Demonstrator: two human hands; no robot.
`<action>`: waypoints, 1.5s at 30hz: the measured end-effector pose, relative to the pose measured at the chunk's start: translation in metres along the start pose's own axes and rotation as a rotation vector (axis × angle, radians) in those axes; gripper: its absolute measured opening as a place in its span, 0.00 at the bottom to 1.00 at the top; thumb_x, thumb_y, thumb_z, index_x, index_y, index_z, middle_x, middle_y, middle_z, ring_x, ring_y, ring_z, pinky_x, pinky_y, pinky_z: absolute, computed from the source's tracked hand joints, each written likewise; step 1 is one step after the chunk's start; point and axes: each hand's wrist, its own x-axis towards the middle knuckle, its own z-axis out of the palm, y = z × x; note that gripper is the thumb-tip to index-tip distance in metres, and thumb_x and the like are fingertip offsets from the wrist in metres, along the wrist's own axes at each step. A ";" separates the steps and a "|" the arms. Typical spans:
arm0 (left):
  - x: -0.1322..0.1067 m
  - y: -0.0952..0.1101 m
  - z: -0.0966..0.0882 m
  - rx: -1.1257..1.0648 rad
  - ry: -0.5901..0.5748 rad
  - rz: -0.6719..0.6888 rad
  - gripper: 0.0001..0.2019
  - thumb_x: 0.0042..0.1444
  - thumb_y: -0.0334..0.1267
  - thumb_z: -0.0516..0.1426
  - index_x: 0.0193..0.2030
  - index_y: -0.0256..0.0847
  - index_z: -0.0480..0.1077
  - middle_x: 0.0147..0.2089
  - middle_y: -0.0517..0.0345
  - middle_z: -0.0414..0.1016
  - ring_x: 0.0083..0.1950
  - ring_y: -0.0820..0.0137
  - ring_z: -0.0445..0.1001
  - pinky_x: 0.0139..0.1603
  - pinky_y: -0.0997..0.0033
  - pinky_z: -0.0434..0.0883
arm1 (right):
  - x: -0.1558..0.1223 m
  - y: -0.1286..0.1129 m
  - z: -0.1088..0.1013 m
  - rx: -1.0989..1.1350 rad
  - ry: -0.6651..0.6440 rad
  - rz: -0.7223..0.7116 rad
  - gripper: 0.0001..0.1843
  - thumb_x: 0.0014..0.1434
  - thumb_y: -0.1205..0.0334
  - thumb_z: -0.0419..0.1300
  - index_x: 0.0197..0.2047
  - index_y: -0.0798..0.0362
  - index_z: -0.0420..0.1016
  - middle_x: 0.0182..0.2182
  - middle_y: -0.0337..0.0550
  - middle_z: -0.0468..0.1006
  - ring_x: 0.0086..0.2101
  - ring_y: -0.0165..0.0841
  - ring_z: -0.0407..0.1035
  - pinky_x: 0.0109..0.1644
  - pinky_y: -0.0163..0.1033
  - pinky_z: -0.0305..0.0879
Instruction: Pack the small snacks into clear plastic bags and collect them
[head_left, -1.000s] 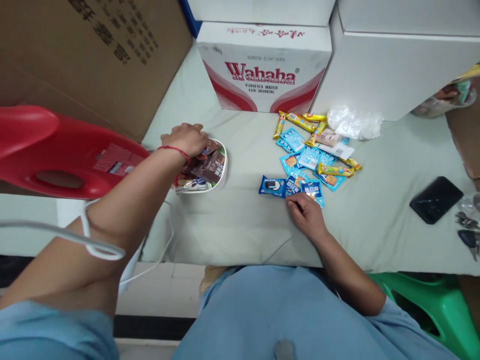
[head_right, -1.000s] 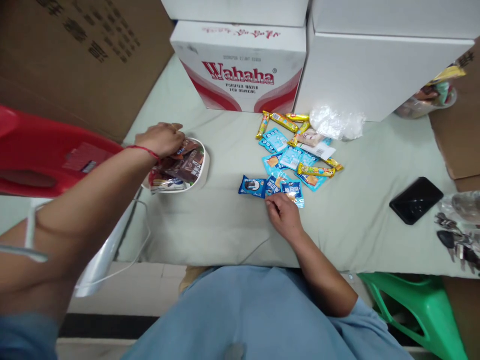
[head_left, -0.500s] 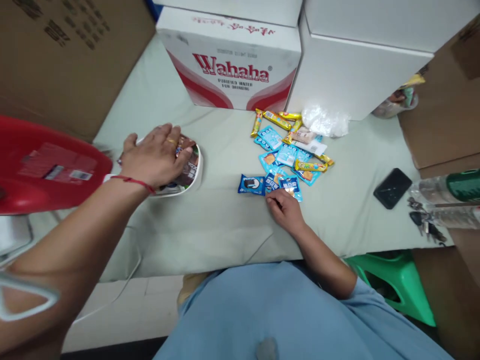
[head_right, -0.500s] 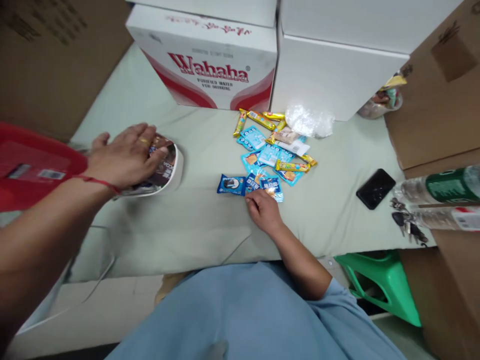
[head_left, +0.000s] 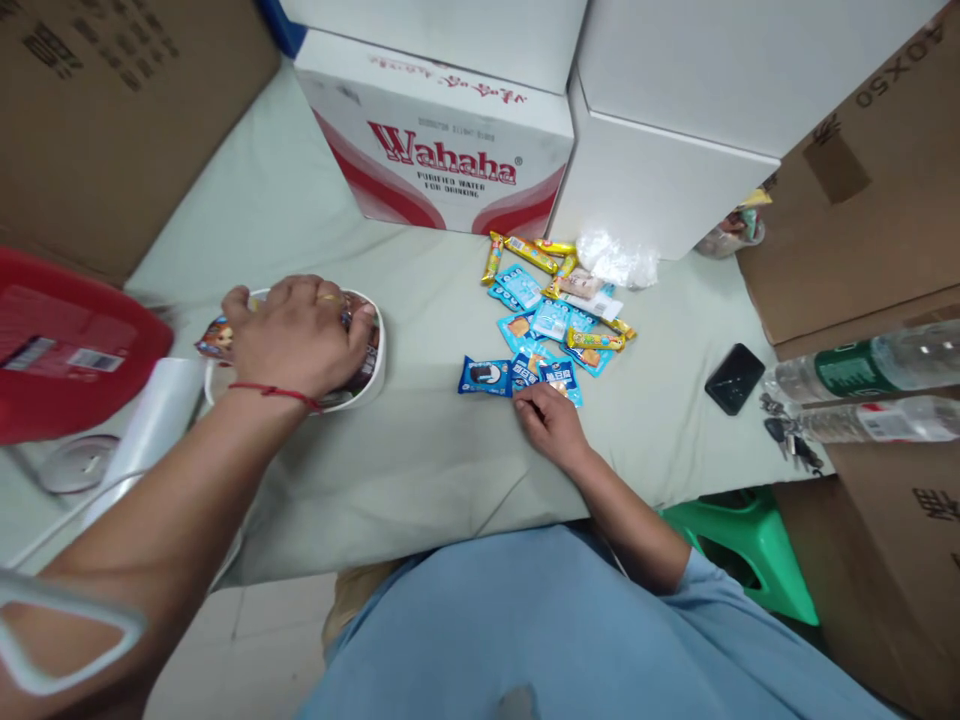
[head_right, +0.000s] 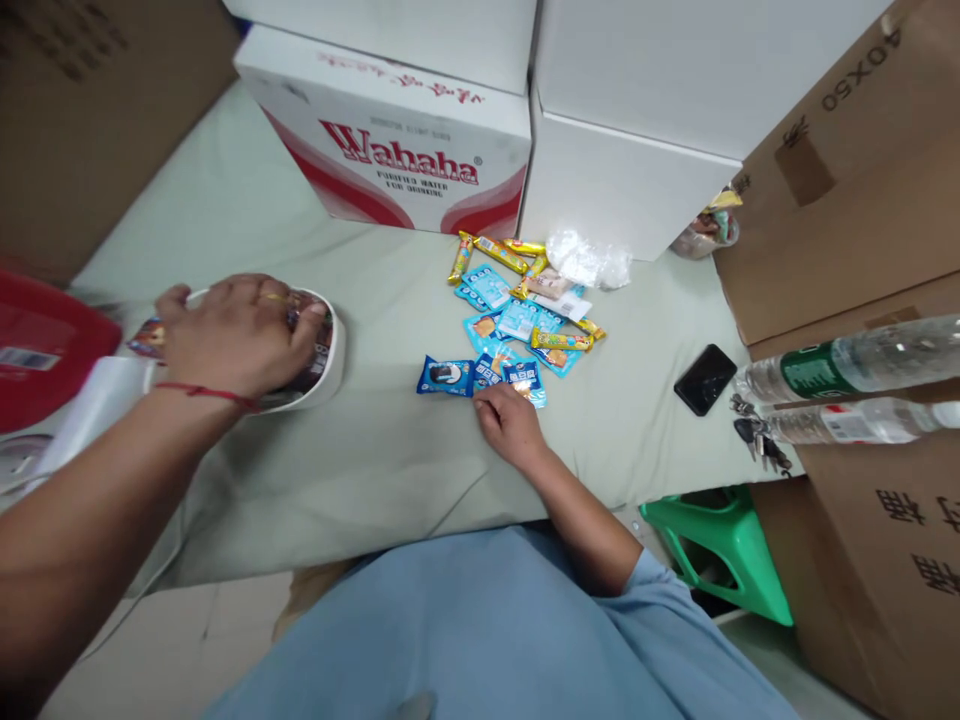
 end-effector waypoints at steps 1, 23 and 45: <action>-0.001 0.000 0.001 0.006 0.017 -0.001 0.31 0.70 0.53 0.42 0.58 0.29 0.72 0.65 0.31 0.74 0.66 0.50 0.70 0.72 0.31 0.52 | 0.000 0.000 0.000 0.002 0.001 -0.004 0.11 0.70 0.62 0.54 0.43 0.50 0.79 0.40 0.47 0.83 0.42 0.38 0.76 0.50 0.43 0.71; -0.096 -0.001 -0.016 -0.336 0.445 0.111 0.15 0.64 0.46 0.53 0.52 0.47 0.76 0.64 0.46 0.76 0.74 0.54 0.65 0.72 0.45 0.63 | -0.002 -0.026 -0.019 0.113 0.026 -0.078 0.10 0.71 0.60 0.55 0.45 0.48 0.80 0.45 0.48 0.83 0.48 0.39 0.76 0.54 0.45 0.72; -0.194 0.019 0.033 -0.584 0.198 0.387 0.24 0.70 0.38 0.53 0.19 0.43 0.61 0.20 0.63 0.60 0.22 0.74 0.63 0.27 0.70 0.62 | 0.175 0.092 -0.169 -0.353 0.516 0.454 0.02 0.57 0.65 0.61 0.35 0.52 0.75 0.34 0.44 0.79 0.39 0.38 0.71 0.48 0.42 0.68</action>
